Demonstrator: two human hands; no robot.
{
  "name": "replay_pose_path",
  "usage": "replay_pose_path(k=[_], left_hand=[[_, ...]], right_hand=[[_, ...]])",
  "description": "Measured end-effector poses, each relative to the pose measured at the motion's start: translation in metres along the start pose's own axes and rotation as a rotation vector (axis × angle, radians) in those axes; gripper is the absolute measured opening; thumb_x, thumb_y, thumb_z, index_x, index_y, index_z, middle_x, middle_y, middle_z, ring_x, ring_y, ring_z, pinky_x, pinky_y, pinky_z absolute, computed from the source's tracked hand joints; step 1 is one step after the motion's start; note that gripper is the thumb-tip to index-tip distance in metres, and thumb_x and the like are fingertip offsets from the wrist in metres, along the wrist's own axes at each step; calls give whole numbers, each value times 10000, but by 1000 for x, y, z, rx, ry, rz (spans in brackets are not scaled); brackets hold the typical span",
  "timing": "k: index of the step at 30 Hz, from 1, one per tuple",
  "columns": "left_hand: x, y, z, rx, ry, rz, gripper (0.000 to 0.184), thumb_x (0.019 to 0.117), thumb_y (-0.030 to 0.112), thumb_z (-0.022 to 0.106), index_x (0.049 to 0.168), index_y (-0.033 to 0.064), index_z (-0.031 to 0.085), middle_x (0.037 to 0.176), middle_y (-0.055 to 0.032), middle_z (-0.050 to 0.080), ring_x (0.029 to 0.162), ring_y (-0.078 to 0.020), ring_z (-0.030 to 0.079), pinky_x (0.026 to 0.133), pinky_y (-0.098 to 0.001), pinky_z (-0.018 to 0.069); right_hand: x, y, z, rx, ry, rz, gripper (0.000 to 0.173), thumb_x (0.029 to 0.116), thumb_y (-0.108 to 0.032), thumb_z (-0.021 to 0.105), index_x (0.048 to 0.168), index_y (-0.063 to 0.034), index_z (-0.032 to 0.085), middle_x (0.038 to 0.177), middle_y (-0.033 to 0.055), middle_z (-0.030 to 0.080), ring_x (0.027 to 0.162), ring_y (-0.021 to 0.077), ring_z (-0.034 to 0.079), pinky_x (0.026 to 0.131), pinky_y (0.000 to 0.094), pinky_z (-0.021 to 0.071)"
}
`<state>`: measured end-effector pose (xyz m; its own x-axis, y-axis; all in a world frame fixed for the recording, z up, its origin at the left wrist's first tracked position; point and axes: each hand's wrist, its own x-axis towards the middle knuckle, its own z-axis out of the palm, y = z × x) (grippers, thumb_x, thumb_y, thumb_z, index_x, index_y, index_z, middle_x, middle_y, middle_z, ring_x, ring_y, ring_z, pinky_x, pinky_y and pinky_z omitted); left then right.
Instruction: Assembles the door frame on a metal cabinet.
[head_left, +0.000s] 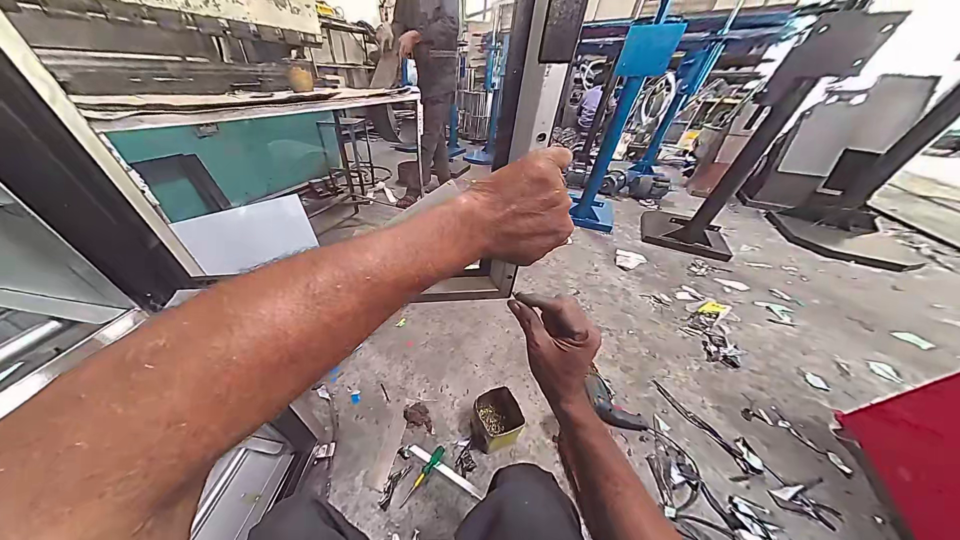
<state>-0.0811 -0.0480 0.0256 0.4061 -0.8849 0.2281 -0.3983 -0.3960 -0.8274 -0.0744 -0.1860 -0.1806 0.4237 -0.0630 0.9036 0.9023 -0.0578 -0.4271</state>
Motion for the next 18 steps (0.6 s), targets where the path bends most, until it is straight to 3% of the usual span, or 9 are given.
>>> replay_pose_path(k=[6, 13, 18], left_hand=[[-1, 1, 3, 32, 44, -6, 502, 1058, 231, 393, 596, 67, 500, 556, -79, 503, 593, -265, 537, 750, -463, 407], [-1, 1, 3, 36, 37, 8, 461, 1040, 177, 402, 605, 76, 518, 555, -68, 503, 584, -253, 529, 742, -468, 402], [0, -1, 2, 16, 0, 9, 453, 1042, 187, 400, 624, 72, 532, 566, -65, 513, 596, -249, 532, 756, -470, 396]], right_hand=[[12, 7, 11, 31, -11, -38, 108, 888, -103, 796, 991, -68, 800, 877, 40, 746, 726, 81, 622, 681, 254, 521], [16, 7, 16, -9, 15, -55, 101, 876, -101, 809, 972, -70, 799, 852, 32, 736, 718, 82, 616, 681, 259, 515], [15, 4, 18, -273, 76, -191, 117, 872, -143, 821, 985, -110, 823, 724, 39, 655, 614, 76, 554, 584, 228, 467]])
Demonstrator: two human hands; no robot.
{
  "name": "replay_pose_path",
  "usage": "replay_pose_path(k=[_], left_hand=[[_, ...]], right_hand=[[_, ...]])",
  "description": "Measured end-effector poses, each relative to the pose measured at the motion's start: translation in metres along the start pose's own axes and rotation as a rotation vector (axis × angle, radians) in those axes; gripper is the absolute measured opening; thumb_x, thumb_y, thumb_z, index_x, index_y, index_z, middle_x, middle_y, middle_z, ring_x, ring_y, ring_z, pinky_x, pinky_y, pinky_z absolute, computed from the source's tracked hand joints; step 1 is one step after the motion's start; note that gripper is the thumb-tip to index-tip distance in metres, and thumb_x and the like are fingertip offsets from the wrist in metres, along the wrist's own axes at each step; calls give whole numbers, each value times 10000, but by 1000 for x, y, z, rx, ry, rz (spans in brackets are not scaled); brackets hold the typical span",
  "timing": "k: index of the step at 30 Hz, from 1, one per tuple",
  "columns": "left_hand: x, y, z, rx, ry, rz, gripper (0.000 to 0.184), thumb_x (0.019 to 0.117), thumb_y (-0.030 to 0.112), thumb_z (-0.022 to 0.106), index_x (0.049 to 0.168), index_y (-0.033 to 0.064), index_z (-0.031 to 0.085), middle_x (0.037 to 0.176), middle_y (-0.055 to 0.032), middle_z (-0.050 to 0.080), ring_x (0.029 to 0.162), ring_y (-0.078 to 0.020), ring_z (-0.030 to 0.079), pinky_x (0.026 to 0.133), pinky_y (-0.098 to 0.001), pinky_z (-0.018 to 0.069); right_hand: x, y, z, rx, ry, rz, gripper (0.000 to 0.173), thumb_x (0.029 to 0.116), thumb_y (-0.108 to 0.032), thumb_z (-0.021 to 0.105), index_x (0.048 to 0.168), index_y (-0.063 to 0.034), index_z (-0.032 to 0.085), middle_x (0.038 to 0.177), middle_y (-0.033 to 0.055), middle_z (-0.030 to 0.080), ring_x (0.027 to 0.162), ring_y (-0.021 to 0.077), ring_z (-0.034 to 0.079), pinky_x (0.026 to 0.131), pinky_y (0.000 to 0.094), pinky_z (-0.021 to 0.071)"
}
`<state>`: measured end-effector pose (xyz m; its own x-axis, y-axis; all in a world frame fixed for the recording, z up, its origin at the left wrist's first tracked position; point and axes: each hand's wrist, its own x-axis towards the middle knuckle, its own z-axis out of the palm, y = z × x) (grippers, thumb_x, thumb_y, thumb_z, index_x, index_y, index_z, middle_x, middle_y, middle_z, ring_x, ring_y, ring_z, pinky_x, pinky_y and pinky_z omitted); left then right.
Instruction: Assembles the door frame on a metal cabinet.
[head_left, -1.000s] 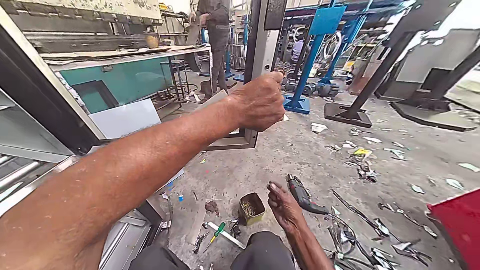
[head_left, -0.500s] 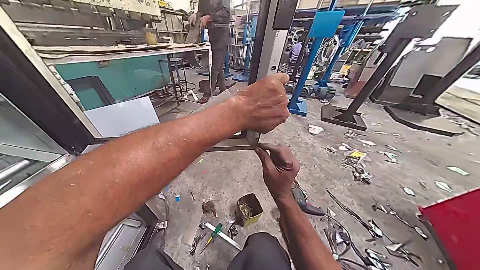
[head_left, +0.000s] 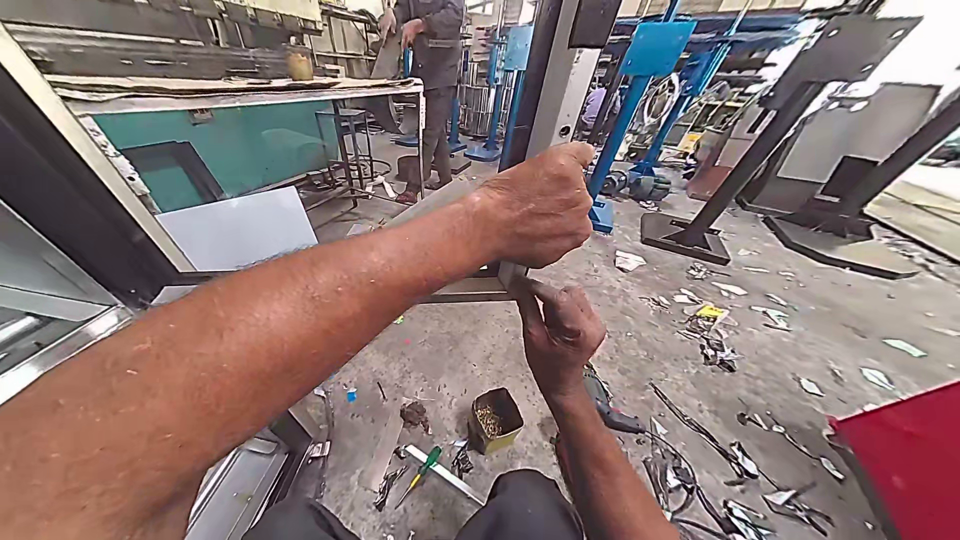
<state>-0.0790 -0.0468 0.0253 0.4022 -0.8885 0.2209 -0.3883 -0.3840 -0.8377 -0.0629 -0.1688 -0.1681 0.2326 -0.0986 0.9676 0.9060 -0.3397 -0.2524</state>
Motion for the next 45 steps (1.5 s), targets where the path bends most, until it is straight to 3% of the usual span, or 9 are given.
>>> replay_pose_path(k=[5, 11, 16, 20, 24, 29, 33, 39, 45], left_hand=[[0, 0, 0, -16, -8, 2, 429, 1029, 160, 408, 631, 71, 544, 567, -65, 518, 597, -247, 536, 773, -478, 402], [0, 0, -1, 12, -16, 6, 416, 1024, 125, 403, 634, 81, 539, 556, -53, 500, 582, -233, 517, 749, -457, 386], [-1, 1, -2, -8, -6, 15, 424, 1020, 125, 415, 615, 75, 531, 553, -64, 502, 585, -248, 530, 759, -474, 404], [0, -1, -5, -1, -40, 17, 413, 1022, 126, 416, 632, 77, 544, 565, -58, 509, 600, -238, 529, 752, -460, 394], [-1, 0, -7, -7, -33, 18, 432, 1031, 139, 407, 627, 75, 545, 578, -61, 530, 625, -250, 547, 757, -466, 390], [-1, 0, -2, -7, 27, 15, 419, 1023, 129, 416, 634, 70, 559, 572, -69, 536, 609, -254, 555, 755, -469, 406], [-2, 6, 5, -66, 108, -26, 438, 1005, 184, 515, 580, 84, 548, 536, -50, 522, 581, -232, 555, 736, -444, 437], [-2, 13, 12, -50, 38, -15, 435, 1049, 182, 443, 657, 58, 584, 590, -68, 559, 614, -240, 586, 679, -422, 459], [-3, 11, 13, -109, 25, -8, 464, 1068, 227, 408, 674, 62, 590, 602, -75, 571, 637, -248, 600, 744, -428, 476]], right_hand=[[-1, 4, 2, -164, 51, -97, 105, 881, -209, 815, 952, -133, 826, 625, 28, 570, 546, 94, 508, 527, 235, 414], [4, 6, 5, -187, 57, -141, 125, 880, -232, 821, 897, -109, 807, 635, 36, 608, 565, 111, 551, 548, 245, 454], [6, 7, 11, -163, 62, -107, 252, 880, -247, 808, 744, -62, 703, 633, 47, 618, 575, 126, 585, 562, 266, 496], [1, 16, 16, -93, 91, -183, 94, 924, -219, 779, 948, -130, 795, 618, 54, 563, 537, 139, 521, 537, 284, 445], [-4, 23, 9, -225, 76, -276, 129, 950, -228, 731, 1033, -169, 811, 581, 48, 527, 512, 167, 509, 510, 306, 424], [4, 18, 3, -216, 46, -240, 123, 924, -261, 771, 934, -146, 814, 581, 38, 544, 515, 147, 513, 508, 287, 416], [8, 14, 8, -131, 51, -160, 207, 862, -268, 832, 821, -79, 760, 654, 39, 652, 568, 114, 587, 557, 260, 500], [2, 21, 1, -171, 12, -231, 126, 956, -249, 713, 1014, -191, 809, 582, 11, 508, 505, 124, 485, 488, 278, 410], [11, 13, 3, -162, 35, -185, 225, 891, -306, 795, 784, -115, 744, 601, 10, 574, 540, 106, 540, 522, 253, 459]])
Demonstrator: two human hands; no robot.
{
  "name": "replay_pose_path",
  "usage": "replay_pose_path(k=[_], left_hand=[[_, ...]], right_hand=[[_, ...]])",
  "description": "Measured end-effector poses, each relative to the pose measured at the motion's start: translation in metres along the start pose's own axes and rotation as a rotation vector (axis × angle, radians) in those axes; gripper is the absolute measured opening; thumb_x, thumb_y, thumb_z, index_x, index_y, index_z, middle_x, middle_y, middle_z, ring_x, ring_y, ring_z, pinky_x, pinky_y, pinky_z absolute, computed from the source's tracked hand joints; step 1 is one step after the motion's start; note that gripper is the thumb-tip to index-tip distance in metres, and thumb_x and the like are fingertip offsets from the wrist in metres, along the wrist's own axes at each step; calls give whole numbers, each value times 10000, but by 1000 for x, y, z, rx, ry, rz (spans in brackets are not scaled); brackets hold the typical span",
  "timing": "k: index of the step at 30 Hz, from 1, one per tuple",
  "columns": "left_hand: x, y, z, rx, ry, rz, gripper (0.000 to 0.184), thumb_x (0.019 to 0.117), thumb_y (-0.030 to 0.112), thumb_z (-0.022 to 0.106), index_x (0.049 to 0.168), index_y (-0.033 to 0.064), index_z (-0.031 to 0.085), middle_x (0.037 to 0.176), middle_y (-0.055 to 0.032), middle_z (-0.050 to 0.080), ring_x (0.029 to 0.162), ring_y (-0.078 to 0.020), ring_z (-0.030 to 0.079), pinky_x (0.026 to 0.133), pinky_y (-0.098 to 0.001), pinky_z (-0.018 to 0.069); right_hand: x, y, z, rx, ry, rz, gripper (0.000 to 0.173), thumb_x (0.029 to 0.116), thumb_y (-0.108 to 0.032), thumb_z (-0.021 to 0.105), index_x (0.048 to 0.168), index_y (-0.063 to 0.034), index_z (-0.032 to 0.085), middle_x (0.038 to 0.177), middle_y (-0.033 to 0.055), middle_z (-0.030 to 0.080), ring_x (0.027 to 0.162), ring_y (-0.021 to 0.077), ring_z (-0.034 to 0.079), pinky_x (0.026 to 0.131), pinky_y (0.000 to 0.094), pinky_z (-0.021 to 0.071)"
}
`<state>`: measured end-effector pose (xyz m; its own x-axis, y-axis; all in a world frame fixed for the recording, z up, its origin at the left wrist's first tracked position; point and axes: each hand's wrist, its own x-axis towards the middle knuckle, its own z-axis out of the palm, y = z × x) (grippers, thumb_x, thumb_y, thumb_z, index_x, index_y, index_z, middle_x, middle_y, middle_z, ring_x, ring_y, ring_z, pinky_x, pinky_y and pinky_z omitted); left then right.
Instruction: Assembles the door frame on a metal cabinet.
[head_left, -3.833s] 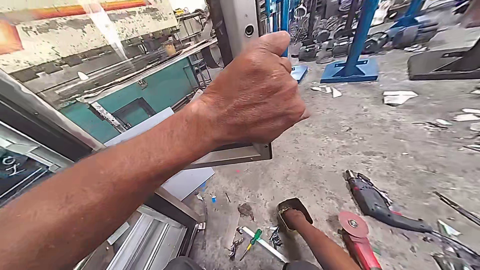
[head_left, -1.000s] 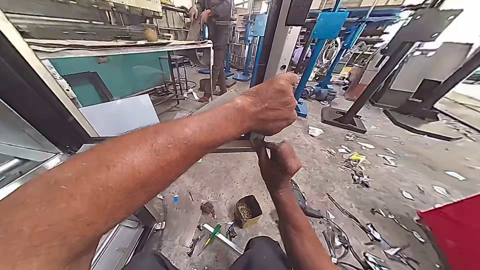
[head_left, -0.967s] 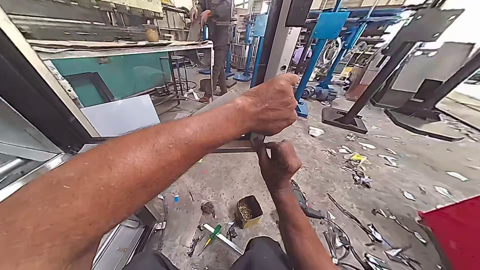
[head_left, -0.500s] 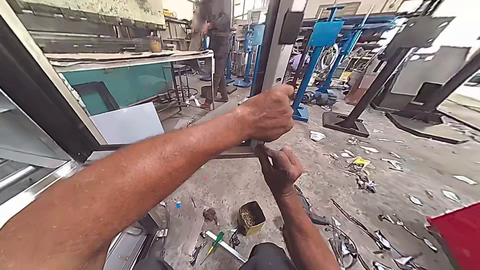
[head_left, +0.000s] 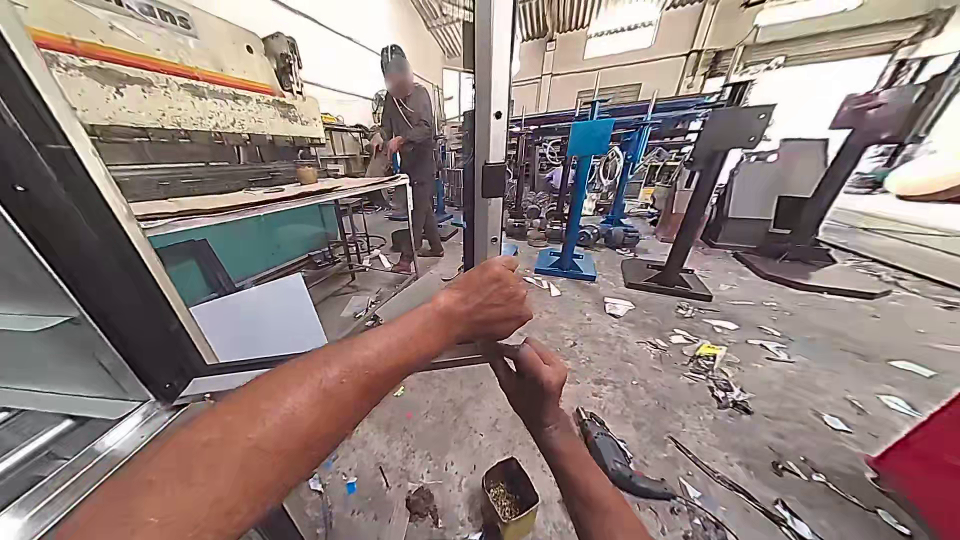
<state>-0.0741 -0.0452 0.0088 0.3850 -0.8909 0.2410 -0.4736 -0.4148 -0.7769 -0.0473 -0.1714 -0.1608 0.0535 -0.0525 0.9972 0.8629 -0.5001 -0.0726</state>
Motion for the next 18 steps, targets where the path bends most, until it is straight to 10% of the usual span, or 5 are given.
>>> replay_pose_path(k=[6, 12, 18], left_hand=[[1, -1, 3, 26, -4, 9, 467, 1070, 223, 392, 680, 59, 589, 598, -78, 575, 629, -253, 606, 725, -432, 481], [0, -1, 1, -43, 27, -2, 466, 1056, 253, 465, 651, 77, 614, 591, -62, 586, 635, -236, 611, 766, -434, 475], [-1, -1, -8, 49, 29, 31, 456, 1047, 190, 442, 630, 63, 575, 574, -80, 560, 599, -258, 582, 721, -449, 443]], right_hand=[[-5, 3, -4, 18, 2, -64, 109, 915, -238, 756, 997, -190, 810, 582, 8, 511, 501, 115, 479, 486, 262, 407], [4, 1, -6, -27, -61, 29, 316, 885, -346, 799, 745, -81, 697, 649, 47, 641, 563, 138, 593, 528, 287, 491], [-5, 2, -3, 38, -68, -45, 109, 924, -223, 746, 966, -139, 801, 613, 48, 564, 531, 145, 529, 511, 282, 437]])
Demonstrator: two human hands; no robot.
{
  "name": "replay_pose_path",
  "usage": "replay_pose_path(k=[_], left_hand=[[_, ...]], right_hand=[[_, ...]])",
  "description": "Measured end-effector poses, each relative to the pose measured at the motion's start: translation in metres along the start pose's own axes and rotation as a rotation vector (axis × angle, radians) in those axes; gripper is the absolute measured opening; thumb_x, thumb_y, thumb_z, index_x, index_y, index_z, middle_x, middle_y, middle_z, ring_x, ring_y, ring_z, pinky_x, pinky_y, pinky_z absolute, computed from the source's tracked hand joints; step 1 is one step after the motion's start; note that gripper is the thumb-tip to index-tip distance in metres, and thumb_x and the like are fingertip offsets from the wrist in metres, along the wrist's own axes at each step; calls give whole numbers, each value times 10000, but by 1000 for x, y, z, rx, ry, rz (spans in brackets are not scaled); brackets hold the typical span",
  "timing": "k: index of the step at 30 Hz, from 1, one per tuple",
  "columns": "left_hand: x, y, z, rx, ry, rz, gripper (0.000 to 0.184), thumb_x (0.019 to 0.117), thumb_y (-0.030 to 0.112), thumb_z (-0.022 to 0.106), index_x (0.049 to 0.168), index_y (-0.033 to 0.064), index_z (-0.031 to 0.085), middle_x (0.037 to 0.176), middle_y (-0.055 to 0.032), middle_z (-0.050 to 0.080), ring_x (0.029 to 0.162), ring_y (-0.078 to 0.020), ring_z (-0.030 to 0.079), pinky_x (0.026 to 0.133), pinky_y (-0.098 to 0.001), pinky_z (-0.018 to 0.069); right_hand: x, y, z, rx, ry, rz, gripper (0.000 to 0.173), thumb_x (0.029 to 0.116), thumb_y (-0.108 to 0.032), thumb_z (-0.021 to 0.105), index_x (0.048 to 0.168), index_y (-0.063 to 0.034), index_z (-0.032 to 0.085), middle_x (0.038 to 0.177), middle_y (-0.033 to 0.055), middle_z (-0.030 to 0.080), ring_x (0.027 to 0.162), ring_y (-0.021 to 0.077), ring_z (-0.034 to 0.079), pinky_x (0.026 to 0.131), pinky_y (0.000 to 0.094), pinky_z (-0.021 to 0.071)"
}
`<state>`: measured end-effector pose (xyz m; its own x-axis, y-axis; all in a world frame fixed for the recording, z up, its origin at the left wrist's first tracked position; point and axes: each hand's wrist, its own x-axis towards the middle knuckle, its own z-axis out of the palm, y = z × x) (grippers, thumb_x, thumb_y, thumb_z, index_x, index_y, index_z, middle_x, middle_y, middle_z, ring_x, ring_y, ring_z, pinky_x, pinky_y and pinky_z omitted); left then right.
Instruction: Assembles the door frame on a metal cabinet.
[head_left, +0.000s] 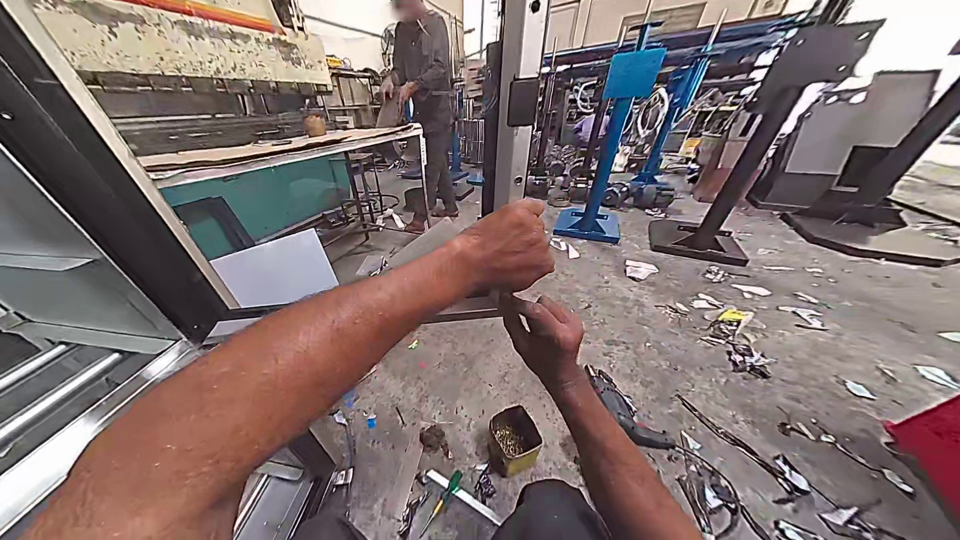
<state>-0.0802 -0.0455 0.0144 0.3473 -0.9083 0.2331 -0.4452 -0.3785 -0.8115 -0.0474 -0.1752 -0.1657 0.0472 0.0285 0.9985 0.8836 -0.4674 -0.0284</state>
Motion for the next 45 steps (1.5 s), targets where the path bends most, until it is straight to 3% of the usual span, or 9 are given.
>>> replay_pose_path(k=[6, 10, 12, 15, 19, 27, 31, 34, 45], left_hand=[[2, -1, 0, 4, -33, 4, 458, 1048, 175, 404, 631, 58, 554, 579, -88, 555, 603, -272, 582, 711, -452, 436], [1, 3, 5, -84, -14, -62, 459, 1049, 276, 481, 665, 85, 644, 616, -61, 613, 678, -247, 641, 832, -459, 495], [2, 1, 7, -77, -58, -56, 483, 1070, 276, 412, 685, 65, 613, 633, -81, 610, 691, -262, 635, 807, -457, 487], [3, 1, 6, -69, -118, -40, 488, 1082, 262, 358, 723, 44, 606, 653, -103, 613, 702, -281, 634, 817, -458, 487], [2, 0, 4, -79, -140, -27, 489, 1092, 261, 337, 756, 23, 600, 670, -126, 614, 719, -303, 639, 825, -467, 487], [1, 0, 4, -32, -94, -11, 498, 1088, 269, 351, 726, 32, 600, 645, -121, 607, 680, -303, 632, 801, -473, 493], [1, 2, 2, -17, -90, -13, 491, 1083, 264, 363, 715, 43, 602, 637, -111, 610, 669, -289, 630, 787, -464, 488], [1, 2, 0, -3, -97, -10, 492, 1085, 269, 359, 720, 48, 606, 644, -107, 613, 677, -285, 632, 788, -464, 482], [3, 6, -6, -54, -155, -52, 442, 1079, 238, 392, 801, -8, 632, 750, -165, 668, 789, -334, 677, 877, -504, 505]], right_hand=[[6, 0, -3, 274, 18, 262, 214, 895, -240, 802, 820, -68, 699, 707, -8, 668, 606, 45, 584, 581, 226, 501], [-35, 1, -25, 562, 192, 1066, 326, 1094, -292, 469, 810, -153, 546, 577, -112, 431, 473, 8, 404, 468, 202, 381], [-87, 15, -32, 662, 274, 1550, 356, 1108, -325, 427, 837, -130, 549, 604, -55, 484, 475, 50, 457, 455, 211, 425], [-159, 19, -52, 800, 396, 1980, 108, 1013, -74, 478, 1091, -34, 542, 831, 76, 612, 654, 149, 607, 567, 293, 530], [-157, 0, -78, 919, 335, 1884, 281, 1043, 12, 456, 1305, 22, 559, 1037, 147, 714, 850, 213, 736, 743, 337, 627], [-107, -32, -96, 1319, 386, 1831, 331, 1126, -175, 357, 1199, 12, 620, 1063, 165, 756, 940, 239, 763, 832, 329, 631], [-111, -43, -93, 1275, 251, 1862, 384, 1129, -337, 360, 1142, -81, 646, 881, 28, 705, 698, 85, 679, 636, 210, 578], [-114, -38, -91, 1215, 44, 1752, 341, 1115, -271, 420, 1299, -75, 629, 734, -40, 552, 527, 25, 509, 495, 161, 471], [-19, -42, -88, 720, 36, 1466, 239, 1043, -300, 606, 1128, -87, 674, 880, 0, 708, 447, -1, 366, 401, 178, 285]])
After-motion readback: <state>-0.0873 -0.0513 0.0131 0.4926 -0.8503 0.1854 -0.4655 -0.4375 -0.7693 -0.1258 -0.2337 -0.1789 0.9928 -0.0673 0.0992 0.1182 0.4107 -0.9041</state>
